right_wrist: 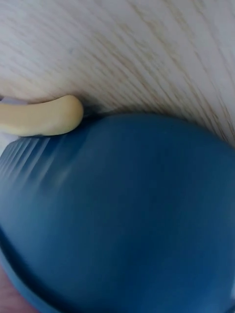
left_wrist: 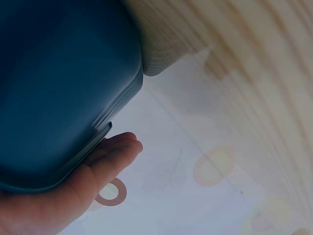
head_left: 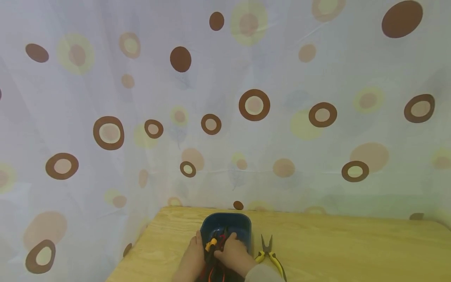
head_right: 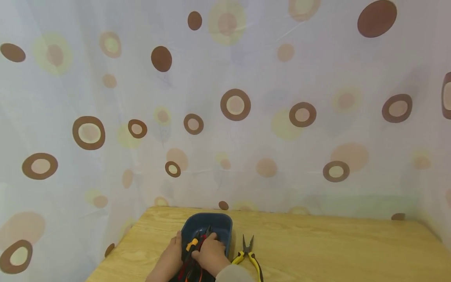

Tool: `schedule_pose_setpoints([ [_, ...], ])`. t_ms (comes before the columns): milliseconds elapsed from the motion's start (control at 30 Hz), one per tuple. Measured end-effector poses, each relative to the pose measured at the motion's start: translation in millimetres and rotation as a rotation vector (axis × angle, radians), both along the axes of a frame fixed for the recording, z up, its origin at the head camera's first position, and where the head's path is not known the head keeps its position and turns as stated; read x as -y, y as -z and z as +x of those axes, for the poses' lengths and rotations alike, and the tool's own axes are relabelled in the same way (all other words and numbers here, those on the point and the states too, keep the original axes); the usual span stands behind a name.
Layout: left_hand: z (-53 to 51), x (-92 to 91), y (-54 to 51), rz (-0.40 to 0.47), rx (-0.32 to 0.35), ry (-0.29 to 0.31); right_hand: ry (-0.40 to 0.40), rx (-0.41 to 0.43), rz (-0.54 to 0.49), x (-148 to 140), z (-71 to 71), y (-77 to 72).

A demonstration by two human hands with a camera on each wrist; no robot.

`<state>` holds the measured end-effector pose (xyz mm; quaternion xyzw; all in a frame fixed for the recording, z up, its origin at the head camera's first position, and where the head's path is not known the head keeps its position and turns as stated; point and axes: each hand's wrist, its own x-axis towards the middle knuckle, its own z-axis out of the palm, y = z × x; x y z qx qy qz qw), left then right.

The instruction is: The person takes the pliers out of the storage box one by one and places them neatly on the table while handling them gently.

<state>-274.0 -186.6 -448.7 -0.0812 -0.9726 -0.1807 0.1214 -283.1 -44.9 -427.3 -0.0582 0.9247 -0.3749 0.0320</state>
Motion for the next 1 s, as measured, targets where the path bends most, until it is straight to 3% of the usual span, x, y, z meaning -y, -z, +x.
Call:
schedule_pose_setpoints([
  [300,-2.2,-1.5,-0.2,-0.012,-0.011,-0.011,-0.079,-0.078,0.075,-3,5.7,-8.8],
  [433,-3.2,-0.1,2.9,-0.012,-0.008,-0.009,-0.106,-0.065,0.054,-6,8.2,-11.5],
  [567,-3.0,0.4,7.2,-0.010,-0.004,-0.003,-0.118,-0.028,-0.056,-12,10.7,-11.9],
  [867,-0.8,0.6,8.7,-0.028,-0.037,0.012,-0.219,-0.047,-0.360,-43,22.2,-25.1],
  [1000,-1.2,0.6,8.3,-0.030,-0.056,0.012,-0.194,-0.059,-0.408,-59,24.4,-32.9],
])
